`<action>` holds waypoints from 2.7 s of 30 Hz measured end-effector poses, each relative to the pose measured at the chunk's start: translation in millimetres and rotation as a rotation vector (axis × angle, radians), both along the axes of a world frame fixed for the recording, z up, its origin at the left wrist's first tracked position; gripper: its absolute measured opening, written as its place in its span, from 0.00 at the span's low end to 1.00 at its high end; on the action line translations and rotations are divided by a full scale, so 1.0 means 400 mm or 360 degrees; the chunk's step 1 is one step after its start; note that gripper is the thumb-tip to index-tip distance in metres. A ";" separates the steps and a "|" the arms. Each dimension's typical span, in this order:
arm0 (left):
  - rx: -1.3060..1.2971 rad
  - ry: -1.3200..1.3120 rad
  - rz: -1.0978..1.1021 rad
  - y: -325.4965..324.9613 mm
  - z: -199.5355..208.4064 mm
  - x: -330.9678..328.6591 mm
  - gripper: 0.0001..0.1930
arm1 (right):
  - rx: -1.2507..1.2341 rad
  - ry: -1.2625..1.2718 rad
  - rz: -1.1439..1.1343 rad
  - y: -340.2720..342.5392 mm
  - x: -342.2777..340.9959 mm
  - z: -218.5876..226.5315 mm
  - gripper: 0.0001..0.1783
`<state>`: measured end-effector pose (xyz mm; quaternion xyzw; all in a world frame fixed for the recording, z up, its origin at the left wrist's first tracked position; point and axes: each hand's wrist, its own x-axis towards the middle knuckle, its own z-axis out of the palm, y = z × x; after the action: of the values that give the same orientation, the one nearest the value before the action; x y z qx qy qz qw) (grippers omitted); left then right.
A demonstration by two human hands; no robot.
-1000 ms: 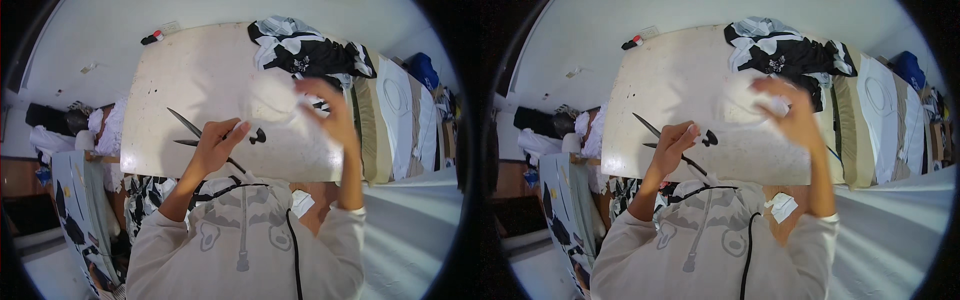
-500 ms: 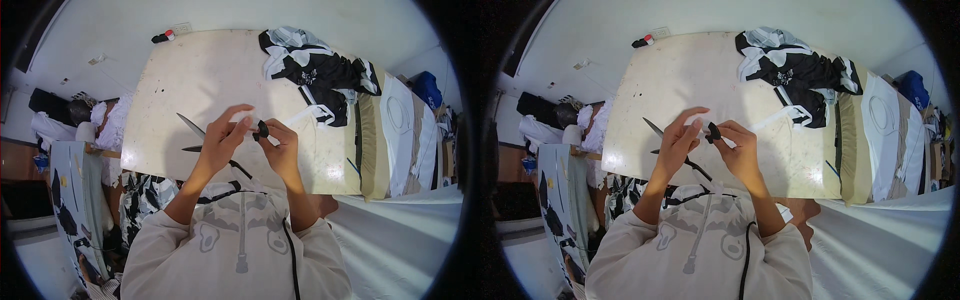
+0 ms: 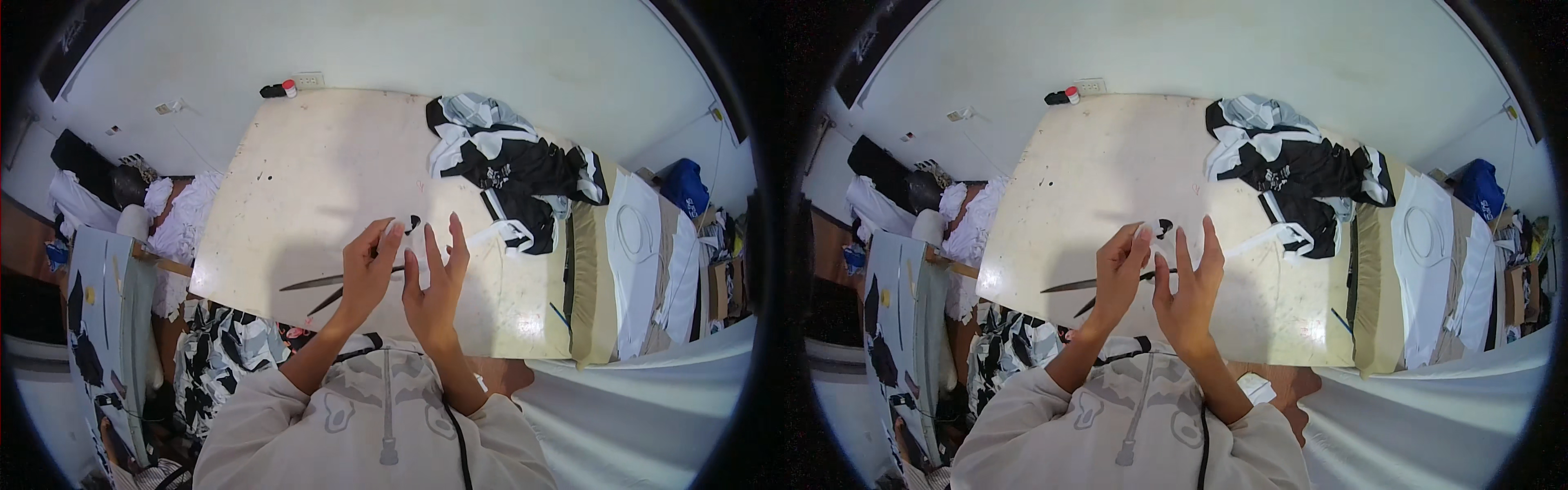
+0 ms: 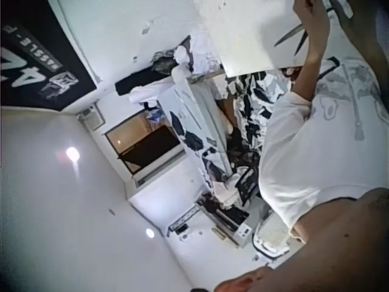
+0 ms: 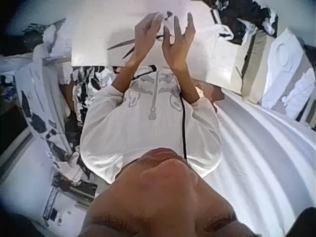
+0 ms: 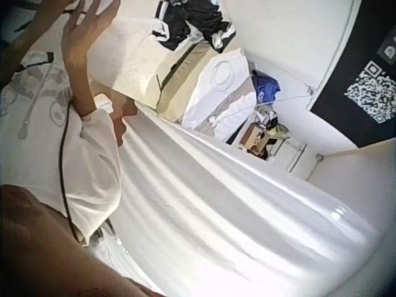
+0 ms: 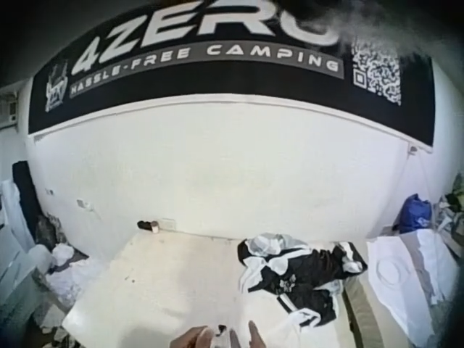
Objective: Cutting and manipulating thin strips of white fabric or material using scissors.
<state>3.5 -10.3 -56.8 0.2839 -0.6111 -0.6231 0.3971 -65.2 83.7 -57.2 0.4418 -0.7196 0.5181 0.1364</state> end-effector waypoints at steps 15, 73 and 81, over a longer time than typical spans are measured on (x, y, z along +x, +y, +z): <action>-0.0213 -0.0001 0.0018 0.027 0.006 -0.004 0.10 | -0.0192 -0.0220 0.0096 -0.038 -0.013 -0.007 0.15; -0.0821 -0.0367 -0.0904 -0.079 0.026 0.159 0.09 | -0.1683 -0.1745 0.0902 0.294 -1.009 0.372 0.17; -0.0567 -0.0128 -0.0993 -0.065 0.066 0.144 0.11 | 0.0997 -0.0475 0.0211 0.213 -0.973 -0.156 0.21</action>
<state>61.0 -36.3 -30.3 0.0343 -0.7825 -0.5863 0.2067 -454.3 168.8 -119.5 0.4274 -0.8253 0.3388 -0.1464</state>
